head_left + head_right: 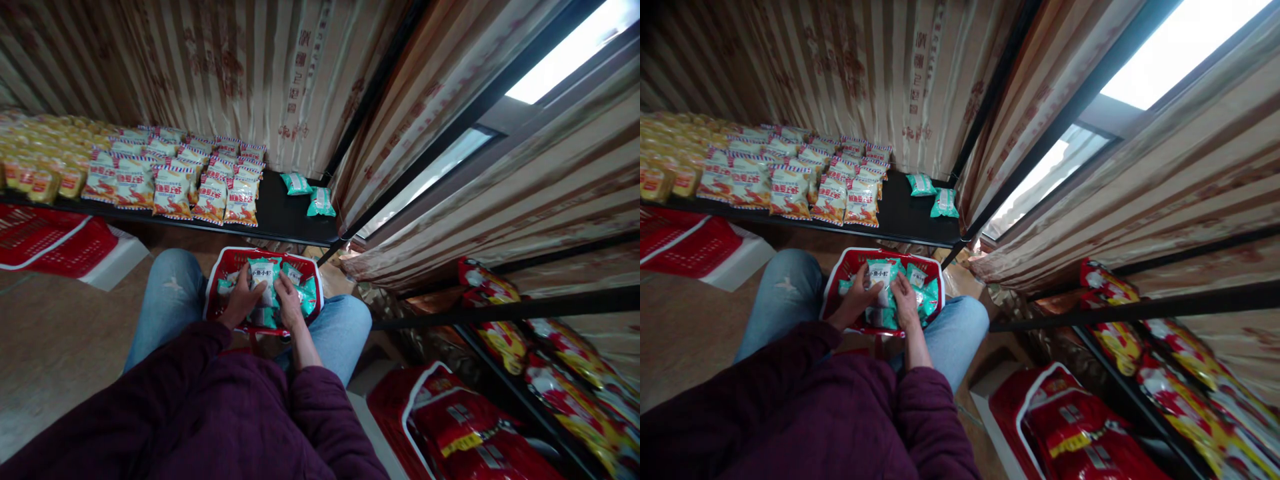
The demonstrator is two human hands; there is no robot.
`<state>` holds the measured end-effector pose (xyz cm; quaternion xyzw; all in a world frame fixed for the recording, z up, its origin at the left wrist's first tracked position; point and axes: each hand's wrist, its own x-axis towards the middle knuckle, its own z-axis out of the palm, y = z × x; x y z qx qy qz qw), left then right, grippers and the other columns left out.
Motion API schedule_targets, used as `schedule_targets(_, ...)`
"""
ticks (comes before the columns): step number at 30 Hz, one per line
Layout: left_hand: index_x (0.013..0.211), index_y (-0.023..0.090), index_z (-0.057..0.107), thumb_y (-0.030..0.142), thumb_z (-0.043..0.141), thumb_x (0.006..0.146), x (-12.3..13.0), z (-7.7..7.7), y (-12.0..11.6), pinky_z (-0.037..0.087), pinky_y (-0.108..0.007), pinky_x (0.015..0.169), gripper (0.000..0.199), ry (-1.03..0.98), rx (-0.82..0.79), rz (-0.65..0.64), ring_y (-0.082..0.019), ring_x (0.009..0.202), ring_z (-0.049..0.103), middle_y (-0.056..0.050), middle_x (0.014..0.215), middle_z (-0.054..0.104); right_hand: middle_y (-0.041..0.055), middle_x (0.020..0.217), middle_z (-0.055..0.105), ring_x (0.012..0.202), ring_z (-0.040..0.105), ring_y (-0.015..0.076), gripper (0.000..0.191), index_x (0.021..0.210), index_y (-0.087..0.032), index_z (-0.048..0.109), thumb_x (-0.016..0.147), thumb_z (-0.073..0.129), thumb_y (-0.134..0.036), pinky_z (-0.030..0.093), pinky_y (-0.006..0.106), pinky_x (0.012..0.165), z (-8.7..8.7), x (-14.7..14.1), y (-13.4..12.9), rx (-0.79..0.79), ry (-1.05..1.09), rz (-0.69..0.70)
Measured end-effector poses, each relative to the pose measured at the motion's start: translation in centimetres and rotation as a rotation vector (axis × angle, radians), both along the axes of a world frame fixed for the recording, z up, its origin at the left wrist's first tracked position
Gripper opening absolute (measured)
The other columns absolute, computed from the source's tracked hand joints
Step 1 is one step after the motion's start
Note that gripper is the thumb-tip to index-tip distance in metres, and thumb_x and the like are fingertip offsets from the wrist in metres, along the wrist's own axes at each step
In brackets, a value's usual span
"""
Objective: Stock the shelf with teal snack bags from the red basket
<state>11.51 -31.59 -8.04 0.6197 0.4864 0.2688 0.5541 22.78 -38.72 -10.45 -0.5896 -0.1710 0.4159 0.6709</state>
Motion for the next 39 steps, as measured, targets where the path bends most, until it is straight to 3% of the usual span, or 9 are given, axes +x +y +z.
schedule_targets(5, 0.134, 0.016, 0.039, 0.04, 0.067, 0.069, 0.6, 0.2, 0.1, 0.046, -0.037, 0.087, 0.074, -0.04, 0.015, 0.059, -0.024, 0.102, 0.059, -0.014, 0.119, 0.058, 0.0115, 0.126, 0.059, 0.128, 0.045, 0.0266, 0.071, 0.125, -0.022, 0.054, 0.061, 0.077, -0.043, 0.041, 0.043, 0.101, 0.5, -0.3, -0.3, -0.031, -0.042, 0.051)
schedule_targets(10, 0.114, 0.017, 0.054, 0.042, 0.061, 0.072, 1.0, 1.4, 0.1, 0.051, -0.031, 0.07, 0.049, -0.178, -0.193, 0.064, -0.02, 0.085, 0.063, -0.01, 0.101, 0.065, 0.0094, 0.12, 0.063, 0.109, 0.06, 0.0244, 0.076, 0.132, -0.021, 0.047, 0.064, 0.074, -0.042, 0.049, 0.041, 0.093, 1.0, -0.4, -0.3, -0.015, 0.008, 0.078)
schedule_targets(13, 0.097, 0.017, 0.059, 0.045, 0.059, 0.072, 1.0, 2.3, 0.0, 0.049, -0.027, 0.056, 0.037, -0.226, -0.318, 0.058, -0.019, 0.072, 0.063, -0.007, 0.089, 0.066, 0.0083, 0.112, 0.067, 0.103, 0.063, 0.0238, 0.075, 0.132, -0.02, 0.046, 0.065, 0.073, -0.041, 0.05, 0.038, 0.09, 1.5, -0.4, -0.3, -0.015, 0.039, 0.087)
schedule_targets(16, 0.087, 0.017, 0.061, 0.046, 0.062, 0.069, 0.9, 2.9, 0.0, 0.047, -0.025, 0.052, 0.034, -0.278, -0.357, 0.084, -0.016, 0.064, 0.061, -0.004, 0.081, 0.067, 0.0075, 0.108, 0.068, 0.099, 0.064, 0.0238, 0.075, 0.131, -0.02, 0.046, 0.065, 0.072, -0.04, 0.052, 0.038, 0.087, 1.7, -0.4, -0.3, 0.005, 0.048, 0.108)
schedule_targets(20, 0.081, 0.015, 0.062, 0.046, 0.065, 0.065, 1.2, 2.8, 0.2, 0.046, -0.024, 0.051, 0.035, -0.281, -0.329, 0.124, -0.015, 0.06, 0.06, -0.004, 0.073, 0.066, 0.0076, 0.106, 0.068, 0.091, 0.066, 0.0239, 0.073, 0.13, -0.02, 0.047, 0.065, 0.072, -0.042, 0.054, 0.037, 0.08, 1.6, -0.4, -0.2, 0.023, 0.043, 0.089)
schedule_targets(27, 0.087, 0.014, 0.059, 0.054, 0.067, 0.063, 2.4, 2.6, 0.9, 0.048, -0.026, 0.053, 0.047, -0.349, -0.31, 0.209, -0.016, 0.06, 0.062, -0.004, 0.069, 0.066, 0.0049, 0.098, 0.069, 0.089, 0.066, 0.0219, 0.068, 0.128, -0.022, 0.05, 0.068, 0.069, -0.047, 0.053, 0.034, 0.081, 1.8, -0.1, -0.3, 0.052, -0.029, 0.084)
schedule_targets(33, 0.079, 0.014, 0.058, 0.055, 0.07, 0.058, 3.0, 3.4, 1.0, 0.047, -0.026, 0.052, 0.048, -0.397, -0.327, 0.241, -0.016, 0.056, 0.061, -0.002, 0.062, 0.063, 0.0062, 0.116, 0.064, 0.097, 0.063, 0.0221, 0.064, 0.121, -0.021, 0.055, 0.065, 0.072, -0.048, 0.054, 0.03, 0.075, 1.8, -0.2, -0.4, -0.069, 0.037, 0.088)
schedule_targets(39, 0.078, 0.012, 0.06, 0.058, 0.068, 0.059, 2.9, 3.4, 0.9, 0.045, -0.024, 0.05, 0.05, -0.412, -0.355, 0.22, -0.018, 0.059, 0.063, -0.005, 0.065, 0.066, 0.0056, 0.103, 0.069, 0.083, 0.066, 0.0192, 0.055, 0.114, -0.019, 0.06, 0.069, 0.069, -0.049, 0.054, 0.027, 0.066, 1.6, -0.4, -0.5, -0.031, 0.038, 0.094)
